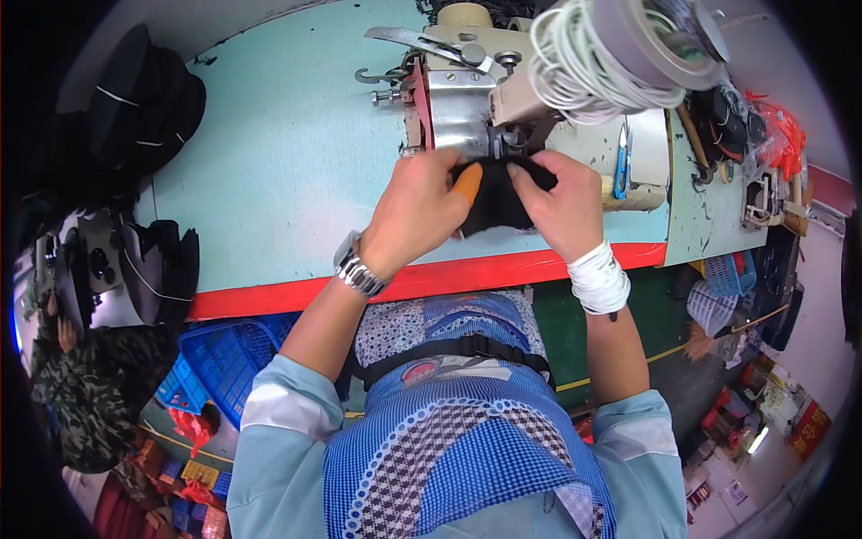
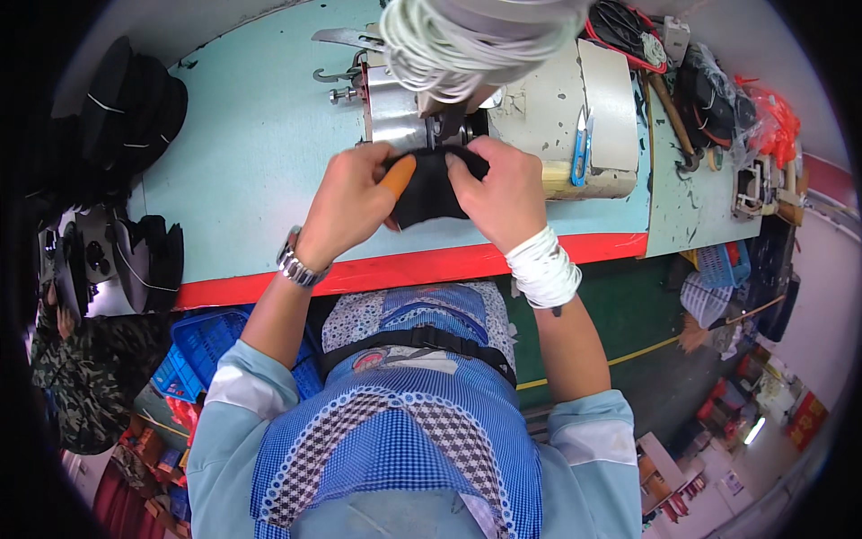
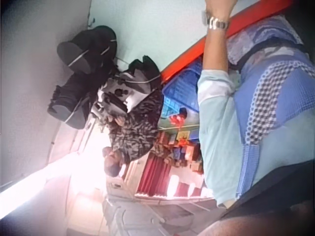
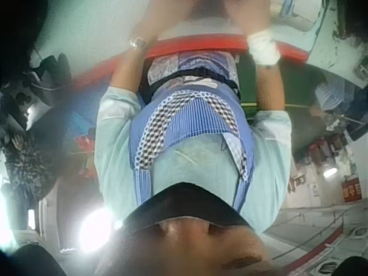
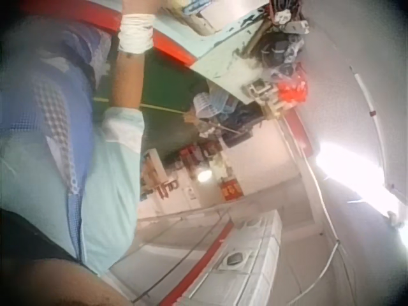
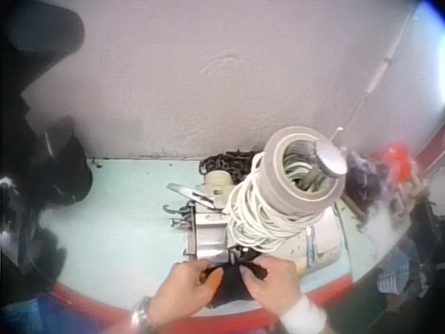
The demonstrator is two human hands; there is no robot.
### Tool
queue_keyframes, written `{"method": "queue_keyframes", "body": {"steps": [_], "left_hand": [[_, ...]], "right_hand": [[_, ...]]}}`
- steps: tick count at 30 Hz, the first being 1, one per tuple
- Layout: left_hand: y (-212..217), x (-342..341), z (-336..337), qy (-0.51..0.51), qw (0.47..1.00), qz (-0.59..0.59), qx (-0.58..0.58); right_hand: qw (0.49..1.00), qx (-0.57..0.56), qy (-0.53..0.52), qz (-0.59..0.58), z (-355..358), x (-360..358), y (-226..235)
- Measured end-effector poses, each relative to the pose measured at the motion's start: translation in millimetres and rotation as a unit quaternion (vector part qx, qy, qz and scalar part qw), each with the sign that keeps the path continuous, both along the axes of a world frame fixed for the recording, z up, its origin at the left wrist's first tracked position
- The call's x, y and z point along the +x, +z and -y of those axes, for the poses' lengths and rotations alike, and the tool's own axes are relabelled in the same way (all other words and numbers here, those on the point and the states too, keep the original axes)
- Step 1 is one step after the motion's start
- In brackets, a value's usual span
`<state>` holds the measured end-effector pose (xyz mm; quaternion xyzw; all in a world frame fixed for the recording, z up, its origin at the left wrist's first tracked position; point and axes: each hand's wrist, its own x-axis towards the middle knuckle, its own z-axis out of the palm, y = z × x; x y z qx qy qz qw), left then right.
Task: The person thins the edges of a leather piece using an industrial skiving machine.
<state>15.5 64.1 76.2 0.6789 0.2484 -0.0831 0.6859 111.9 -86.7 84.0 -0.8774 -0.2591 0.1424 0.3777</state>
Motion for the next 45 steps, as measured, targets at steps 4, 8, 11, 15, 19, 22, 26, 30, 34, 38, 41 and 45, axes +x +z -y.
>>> {"method": "queue_keyframes", "body": {"steps": [4, 8, 11, 15, 19, 22, 26, 30, 34, 38, 41, 45], "left_hand": [[-3.1, 13.8, 11.6, 0.052, 0.971, 0.113, 0.204], [-11.0, 1.9, 17.5, 0.039, 0.985, 0.137, 0.094], [-11.9, -6.3, 24.8, 0.046, 0.982, 0.172, 0.068], [-8.9, -6.1, 36.8, 0.049, 0.983, 0.160, 0.077], [-13.7, -5.2, 39.9, 0.085, 0.980, 0.166, 0.075], [-14.9, -2.0, 37.3, 0.097, 0.976, 0.174, 0.089], [-8.9, -4.3, 36.2, 0.075, 0.980, 0.160, 0.087], [-3.7, -38.2, 20.2, -0.028, 0.977, 0.210, -0.025], [-10.7, -86.3, -10.8, -0.045, 0.986, 0.086, -0.138], [-62.6, -123.6, -37.7, -0.046, 0.992, -0.020, 0.118], [-104.6, -139.9, -57.4, 0.024, 0.957, 0.032, 0.288], [-118.6, -137.8, -48.5, 0.158, 0.913, 0.009, 0.376]], "right_hand": [[0.996, 0.026, -0.074, 0.031, -18.8, -2.2, -3.5], [0.991, 0.079, -0.046, -0.098, -7.4, -0.5, -6.6], [0.988, 0.087, -0.005, -0.125, -6.5, 1.7, -1.7], [0.986, 0.105, 0.015, -0.126, -0.5, 3.2, -5.9], [0.988, 0.115, 0.001, -0.102, -1.8, 1.3, -11.3], [0.995, 0.087, -0.010, -0.042, -6.4, -1.7, -9.1], [0.993, 0.103, -0.032, -0.042, -5.9, -2.9, -12.0], [0.983, 0.118, 0.056, -0.125, 41.2, 1.4, 8.7], [0.990, -0.011, -0.086, 0.111, 71.4, 42.6, 9.6], [0.943, -0.224, -0.056, 0.239, 73.0, 66.9, 5.1], [0.932, -0.300, -0.016, 0.202, 58.7, 63.2, 19.8], [0.966, -0.257, -0.031, 0.012, 60.3, 46.5, 42.2]]}}
